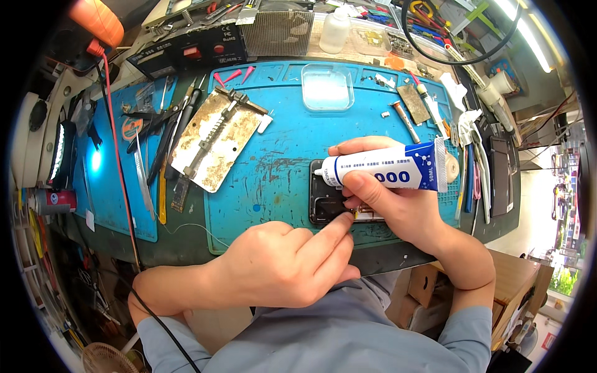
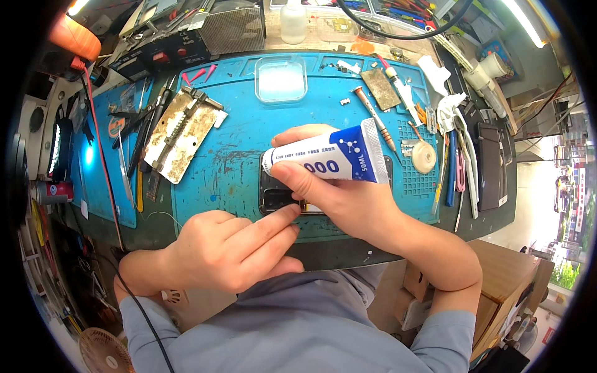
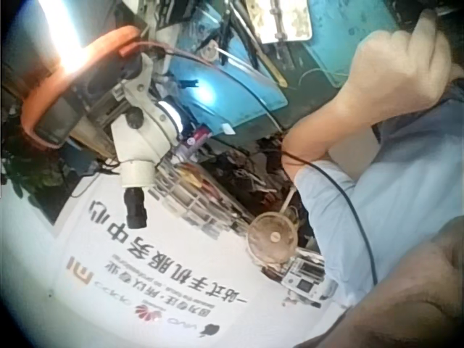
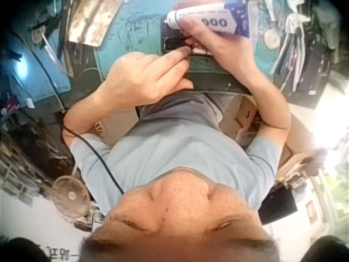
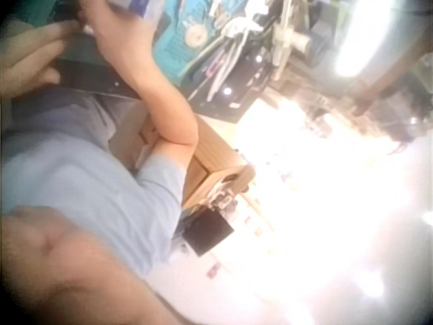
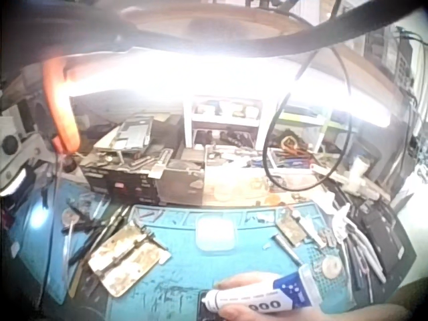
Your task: The person uses a screwdriver to remove screws from a disassembled smartphone on a blue workbench. They then use tweezers to manipulate internal components and apply adhesive from a tube to the device's frame.
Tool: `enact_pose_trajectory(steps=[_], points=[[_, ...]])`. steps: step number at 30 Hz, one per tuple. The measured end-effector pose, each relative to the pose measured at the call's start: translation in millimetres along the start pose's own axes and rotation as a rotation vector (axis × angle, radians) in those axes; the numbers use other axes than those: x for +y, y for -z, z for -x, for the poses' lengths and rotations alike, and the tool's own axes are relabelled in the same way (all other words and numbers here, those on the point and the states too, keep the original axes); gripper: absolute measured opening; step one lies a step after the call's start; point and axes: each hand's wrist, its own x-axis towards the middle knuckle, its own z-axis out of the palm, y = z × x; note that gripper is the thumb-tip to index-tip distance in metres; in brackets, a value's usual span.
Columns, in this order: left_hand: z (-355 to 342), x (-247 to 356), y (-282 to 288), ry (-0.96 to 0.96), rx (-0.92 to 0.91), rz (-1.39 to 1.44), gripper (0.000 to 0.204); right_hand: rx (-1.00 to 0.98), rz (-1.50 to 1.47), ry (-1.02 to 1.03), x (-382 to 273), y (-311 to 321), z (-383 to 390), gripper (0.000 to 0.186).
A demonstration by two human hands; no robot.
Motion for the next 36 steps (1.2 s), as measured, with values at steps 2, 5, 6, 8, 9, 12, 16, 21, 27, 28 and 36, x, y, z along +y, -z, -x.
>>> enact_pose_trajectory(steps=[2,5,6,8,9,12,16,21,27,28,36], points=[[2.3,-2.3,-5.4,-0.004,0.007,-0.037,0.034,0.013,-0.001,0.01,1.8,-0.1,0.1,0.033],[1.2,-1.4,-4.4,0.009,-0.003,-0.034,0.035,0.031,0.0,0.017,2.0,-1.6,0.3,0.034],[1.1,-1.2,-4.8,0.011,0.002,-0.029,0.035,0.036,0.001,0.019,1.9,-2.0,0.2,0.034],[1.1,-0.7,-6.1,0.013,0.011,-0.021,0.035,0.04,0.007,0.014,1.4,-2.0,0.1,0.034],[1.0,-0.5,-5.9,0.012,0.009,-0.024,0.035,0.041,0.01,0.011,0.9,-1.9,0.0,0.035],[1.4,0.6,-6.2,0.013,0.008,-0.031,0.034,0.041,0.01,0.007,0.8,-2.4,-0.5,0.035],[1.2,-0.1,-7.6,0.016,0.024,-0.016,0.034,0.037,-0.017,0.015,2.8,-1.8,-0.7,0.034],[1.7,-0.1,-8.6,0.028,0.026,0.016,0.033,-0.006,0.053,0.013,3.5,2.7,-0.4,0.037],[1.0,-1.0,-9.2,0.032,0.035,0.037,0.034,0.007,0.028,0.009,3.4,1.6,-1.4,0.037],[1.0,-1.1,-9.8,0.029,0.038,0.037,0.034,0.008,0.021,0.013,3.9,1.5,-1.5,0.036],[-1.1,-1.0,-8.9,0.037,0.029,0.037,0.031,0.061,-0.013,-0.009,2.6,-0.3,-2.8,0.035]])
